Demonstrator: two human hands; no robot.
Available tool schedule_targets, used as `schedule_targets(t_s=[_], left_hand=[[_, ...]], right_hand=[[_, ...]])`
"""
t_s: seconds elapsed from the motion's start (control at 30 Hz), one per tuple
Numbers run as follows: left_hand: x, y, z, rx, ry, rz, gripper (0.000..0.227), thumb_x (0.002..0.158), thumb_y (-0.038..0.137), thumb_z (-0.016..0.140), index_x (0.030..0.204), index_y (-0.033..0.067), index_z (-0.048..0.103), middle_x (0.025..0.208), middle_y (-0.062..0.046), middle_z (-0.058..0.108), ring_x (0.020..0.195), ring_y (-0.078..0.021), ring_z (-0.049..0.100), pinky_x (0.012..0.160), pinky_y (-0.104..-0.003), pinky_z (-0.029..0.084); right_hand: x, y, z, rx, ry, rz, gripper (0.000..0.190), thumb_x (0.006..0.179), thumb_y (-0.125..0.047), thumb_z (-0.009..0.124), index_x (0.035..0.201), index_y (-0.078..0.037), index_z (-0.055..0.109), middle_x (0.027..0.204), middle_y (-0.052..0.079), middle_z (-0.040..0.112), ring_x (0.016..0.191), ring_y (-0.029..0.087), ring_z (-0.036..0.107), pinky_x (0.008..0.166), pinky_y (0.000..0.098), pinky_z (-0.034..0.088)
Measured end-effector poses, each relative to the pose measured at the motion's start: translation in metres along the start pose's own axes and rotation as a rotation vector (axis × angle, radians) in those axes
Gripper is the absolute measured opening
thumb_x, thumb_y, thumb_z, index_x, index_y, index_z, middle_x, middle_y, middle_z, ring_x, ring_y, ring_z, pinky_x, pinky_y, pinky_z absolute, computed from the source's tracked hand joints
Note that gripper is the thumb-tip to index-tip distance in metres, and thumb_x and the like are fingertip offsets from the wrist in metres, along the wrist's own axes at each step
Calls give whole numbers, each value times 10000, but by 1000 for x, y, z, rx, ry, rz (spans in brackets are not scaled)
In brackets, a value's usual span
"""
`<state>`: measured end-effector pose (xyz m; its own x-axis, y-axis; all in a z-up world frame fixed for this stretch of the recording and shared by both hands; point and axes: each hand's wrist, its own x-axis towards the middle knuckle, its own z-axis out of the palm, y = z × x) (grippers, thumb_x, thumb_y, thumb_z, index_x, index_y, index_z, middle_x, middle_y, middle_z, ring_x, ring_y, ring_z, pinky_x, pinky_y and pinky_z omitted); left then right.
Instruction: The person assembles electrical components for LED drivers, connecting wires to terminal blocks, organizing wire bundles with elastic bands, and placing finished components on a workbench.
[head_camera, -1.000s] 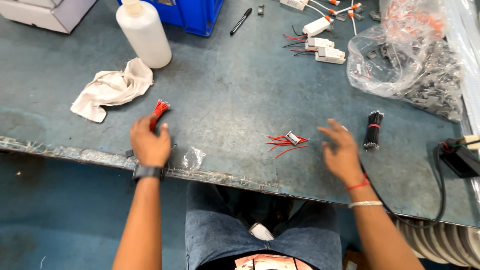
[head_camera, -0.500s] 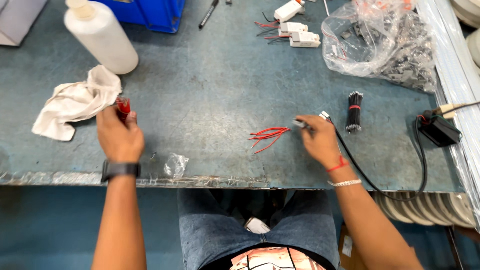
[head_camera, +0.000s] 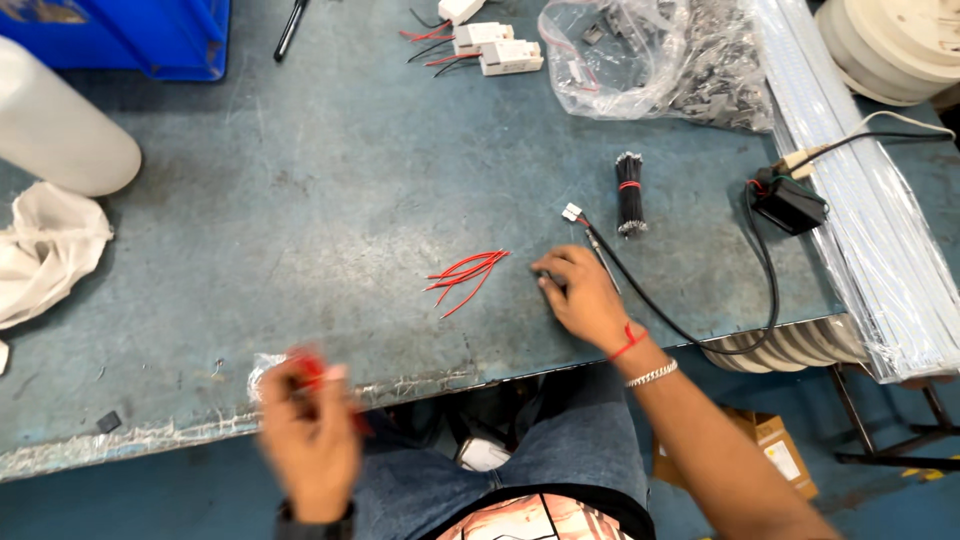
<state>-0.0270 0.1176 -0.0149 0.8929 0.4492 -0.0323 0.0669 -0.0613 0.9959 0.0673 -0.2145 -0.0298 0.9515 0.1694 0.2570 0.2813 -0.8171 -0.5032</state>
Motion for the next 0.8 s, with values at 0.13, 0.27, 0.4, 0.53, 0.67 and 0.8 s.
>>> schedule_targets(t_s=[0.13, 0.27, 0.4, 0.53, 0.67, 0.8], left_hand=[[28, -12, -48, 659, 196, 194, 441, 910, 299, 819, 1142, -10, 605, 874, -141, 638, 756, -326, 625, 719, -429, 506], [49, -37, -57, 874, 32, 144, 447, 814, 360, 840, 919, -10, 613, 839, -221, 646, 772, -441, 621, 726, -513, 498], [55, -52, -46, 992, 64, 151, 313, 918, 293, 784, 914, 10, 651, 870, -228, 684, 819, -452, 649, 727, -536, 495], [63, -47, -34, 813, 55, 136, 235, 937, 237, 743, 987, 14, 686, 847, -223, 698, 782, -408, 671, 736, -494, 514], [79, -36, -13, 478, 14, 308, 204, 928, 145, 753, 1033, -13, 676, 844, -116, 694, 743, -251, 661, 722, -383, 537], [92, -11, 17, -38, -134, -34, 212, 886, 143, 760, 1029, 19, 663, 774, -14, 672, 576, -95, 624, 482, -252, 479]], right_hand=[[28, 23, -13, 38, -183, -105, 184, 793, -51, 711, 975, -58, 734, 997, 116, 718, 900, 311, 702, 835, 409, 560], [116, 61, -71, 19, 164, -65, 200, 897, -77, 734, 1095, -55, 721, 1150, 118, 729, 907, 257, 717, 798, 379, 589], [146, 63, -133, -178, 353, -177, 457, 885, -153, 896, 1257, -2, 677, 1212, 186, 644, 942, 256, 659, 777, 343, 574], [95, 44, -109, 222, 221, -92, 331, 942, -107, 801, 1247, -37, 693, 1087, 89, 650, 993, 138, 645, 775, 247, 596], [16, 11, -55, 333, 24, 33, 273, 889, -97, 793, 1130, -33, 681, 1121, 44, 728, 976, 114, 661, 805, 267, 546], [-32, -25, -15, 604, -123, 132, 352, 891, -74, 756, 1238, -38, 706, 1130, 65, 720, 1033, 127, 668, 857, 289, 562]])
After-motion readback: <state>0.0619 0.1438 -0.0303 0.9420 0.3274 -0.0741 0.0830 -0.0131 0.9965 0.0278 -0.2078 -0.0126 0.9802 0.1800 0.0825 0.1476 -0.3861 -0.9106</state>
